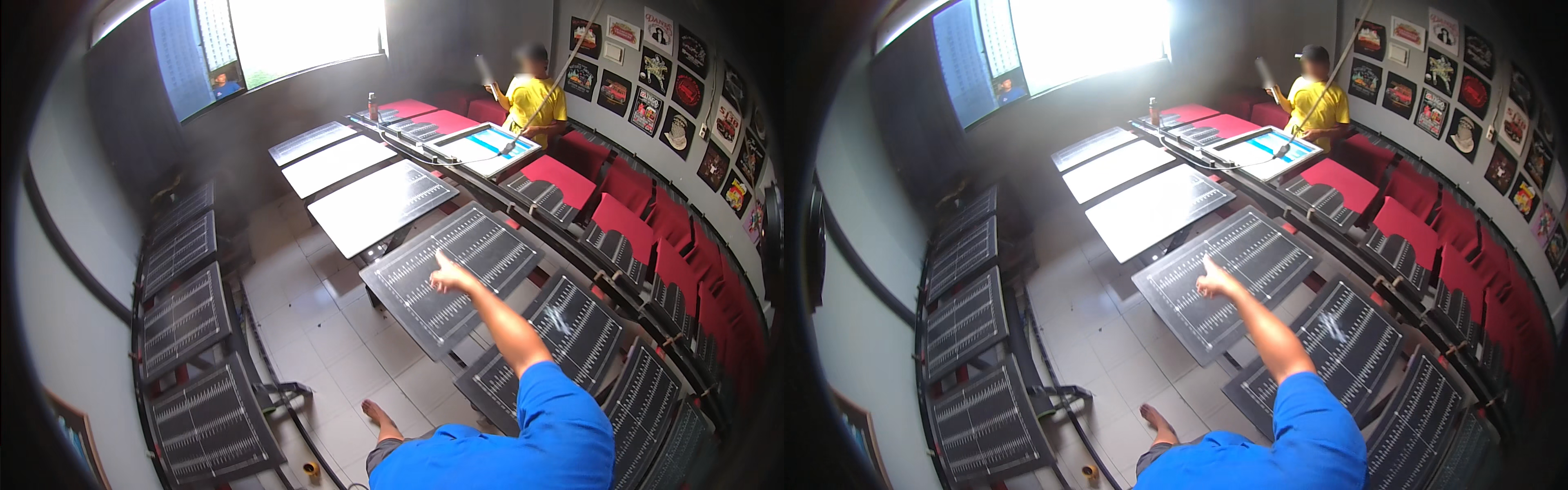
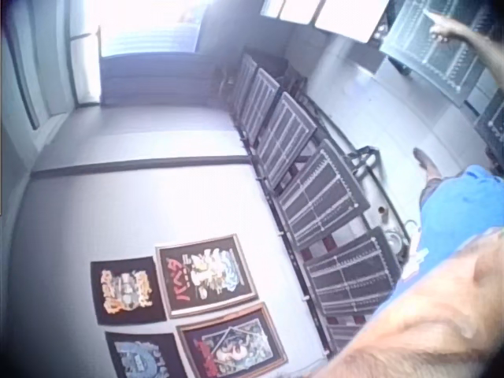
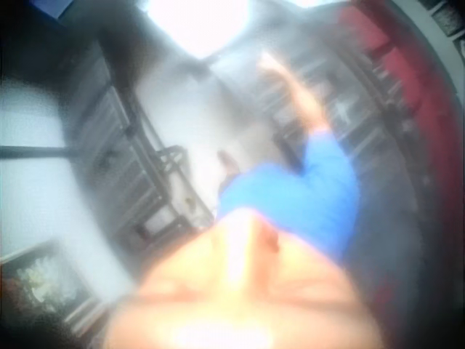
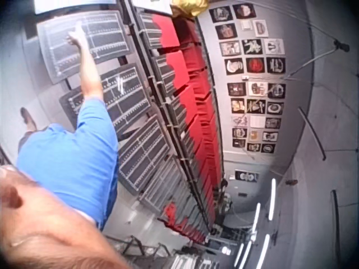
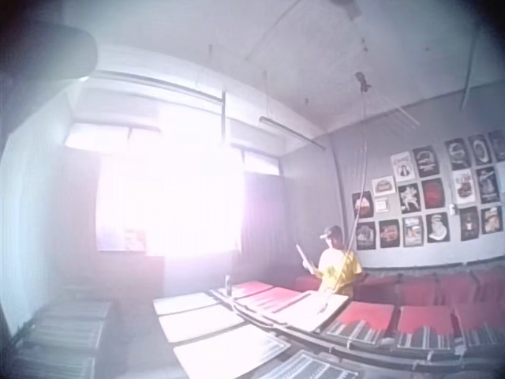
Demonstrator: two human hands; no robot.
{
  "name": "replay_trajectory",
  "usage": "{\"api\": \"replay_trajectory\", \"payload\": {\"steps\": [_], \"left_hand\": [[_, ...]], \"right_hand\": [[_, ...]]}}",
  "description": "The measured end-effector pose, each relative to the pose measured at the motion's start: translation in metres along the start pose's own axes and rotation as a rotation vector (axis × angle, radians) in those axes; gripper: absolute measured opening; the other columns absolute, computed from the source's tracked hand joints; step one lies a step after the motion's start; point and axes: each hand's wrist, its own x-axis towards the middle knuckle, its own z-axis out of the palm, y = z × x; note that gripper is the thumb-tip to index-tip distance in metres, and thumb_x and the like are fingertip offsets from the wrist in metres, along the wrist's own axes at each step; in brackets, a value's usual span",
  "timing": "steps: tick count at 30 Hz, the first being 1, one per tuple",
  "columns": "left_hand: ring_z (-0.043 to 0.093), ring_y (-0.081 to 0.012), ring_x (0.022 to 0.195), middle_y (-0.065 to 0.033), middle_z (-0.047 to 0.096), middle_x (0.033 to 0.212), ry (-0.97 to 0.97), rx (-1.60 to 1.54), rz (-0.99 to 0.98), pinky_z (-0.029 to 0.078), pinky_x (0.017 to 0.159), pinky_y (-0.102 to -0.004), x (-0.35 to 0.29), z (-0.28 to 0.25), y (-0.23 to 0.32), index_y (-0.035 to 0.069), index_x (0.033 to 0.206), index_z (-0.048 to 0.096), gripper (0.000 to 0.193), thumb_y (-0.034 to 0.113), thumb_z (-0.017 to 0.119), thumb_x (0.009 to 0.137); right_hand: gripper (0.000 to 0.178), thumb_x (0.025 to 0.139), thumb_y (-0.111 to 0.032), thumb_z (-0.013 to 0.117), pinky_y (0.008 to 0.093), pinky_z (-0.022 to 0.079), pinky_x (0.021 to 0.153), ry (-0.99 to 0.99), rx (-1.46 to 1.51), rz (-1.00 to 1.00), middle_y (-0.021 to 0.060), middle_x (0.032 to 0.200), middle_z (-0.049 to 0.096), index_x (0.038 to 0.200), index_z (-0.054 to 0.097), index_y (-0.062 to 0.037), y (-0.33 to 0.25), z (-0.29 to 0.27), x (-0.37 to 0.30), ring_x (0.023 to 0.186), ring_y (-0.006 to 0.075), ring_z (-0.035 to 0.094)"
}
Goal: The person prepares garment pieces for screen printing by smoothing them onto a series of printing platens, then collects and stacks the items from a table.
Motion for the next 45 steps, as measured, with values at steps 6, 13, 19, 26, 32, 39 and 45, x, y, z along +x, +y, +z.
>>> {"api": "replay_trajectory", "payload": {"steps": [6, 13, 19, 26, 32, 39, 45], "left_hand": [[0.060, -0.0166, 0.066, -0.0069, 0.064, 0.078, -0.029, 0.006, 0.121, 0.050, 0.060, -0.0300, 0.190, -0.096, 0.167, 0.001, 0.094, 0.061, 0.018, 0.019, 0.056, 0.096], [0.059, -0.0158, 0.065, -0.0061, 0.063, 0.077, -0.034, -0.005, 0.181, 0.049, 0.059, -0.0294, 0.365, -0.177, 0.359, 0.001, 0.093, 0.060, 0.018, 0.018, 0.055, 0.097], [0.058, -0.0151, 0.064, -0.0054, 0.061, 0.076, -0.037, 0.006, 0.036, 0.049, 0.058, -0.0289, 0.477, -0.172, 0.490, 0.001, 0.093, 0.059, 0.017, 0.017, 0.055, 0.097], [0.057, -0.0143, 0.063, -0.0046, 0.060, 0.075, 0.081, -0.061, -0.072, 0.048, 0.057, -0.0283, 0.536, -0.185, 0.618, 0.002, 0.093, 0.059, 0.016, 0.017, 0.055, 0.097], [0.056, -0.0136, 0.062, -0.0039, 0.059, 0.074, -0.059, 0.027, -0.014, 0.047, 0.056, -0.0277, 0.637, -0.208, 0.689, 0.002, 0.093, 0.058, 0.015, 0.016, 0.055, 0.097], [0.054, -0.0128, 0.061, -0.0031, 0.058, 0.072, -0.250, -0.021, 0.230, 0.046, 0.055, -0.0271, 0.711, -0.229, 0.724, 0.002, 0.092, 0.058, 0.015, 0.016, 0.055, 0.097], [0.046, -0.0080, 0.056, 0.0013, 0.048, 0.066, -0.633, 0.014, 0.384, 0.039, 0.048, -0.0233, 0.737, -0.134, 0.758, 0.006, 0.085, 0.051, 0.016, 0.013, 0.052, 0.099]], "right_hand": [[0.096, 0.085, -0.011, 0.061, 0.0332, 0.053, 0.049, 0.479, 0.069, 0.176, 0.0106, 0.072, 0.068, 0.157, -0.002, -0.0207, -0.098, -0.129, 0.221, 0.053, 0.0165, 0.061], [0.097, 0.086, -0.013, 0.056, 0.0324, 0.051, 0.047, 0.657, 0.239, 0.273, 0.0080, 0.079, 0.066, 0.155, -0.012, -0.0274, -0.114, -0.238, 0.408, 0.050, 0.0117, 0.055], [0.081, 0.090, -0.013, 0.049, 0.0308, 0.048, 0.045, 0.668, 0.184, 0.313, 0.0075, 0.077, 0.064, 0.155, 0.004, -0.0267, -0.058, -0.338, 0.557, 0.050, 0.0125, 0.055], [0.086, 0.090, -0.014, 0.050, 0.0298, 0.047, 0.043, 0.807, 0.297, 0.351, 0.0079, 0.076, 0.063, 0.157, -0.003, -0.0246, -0.075, -0.367, 0.702, 0.048, 0.0126, 0.052], [0.060, 0.090, -0.013, 0.058, 0.0309, 0.052, 0.053, 0.739, 0.173, 0.101, 0.0104, 0.080, 0.068, 0.146, 0.038, -0.0049, -0.024, -0.347, 0.657, 0.064, 0.0142, 0.061], [0.036, 0.096, -0.018, 0.054, 0.0314, 0.054, 0.069, 0.276, 0.051, 0.253, 0.0071, 0.086, 0.069, 0.130, 0.058, -0.0075, -0.115, -0.087, 0.408, 0.075, 0.0117, 0.064], [0.040, 0.095, -0.023, 0.057, 0.0313, 0.053, 0.069, 0.373, 0.385, 0.670, 0.0078, 0.092, 0.072, 0.131, 0.058, -0.0062, -0.109, 0.117, 0.157, 0.076, 0.0155, 0.066]]}}
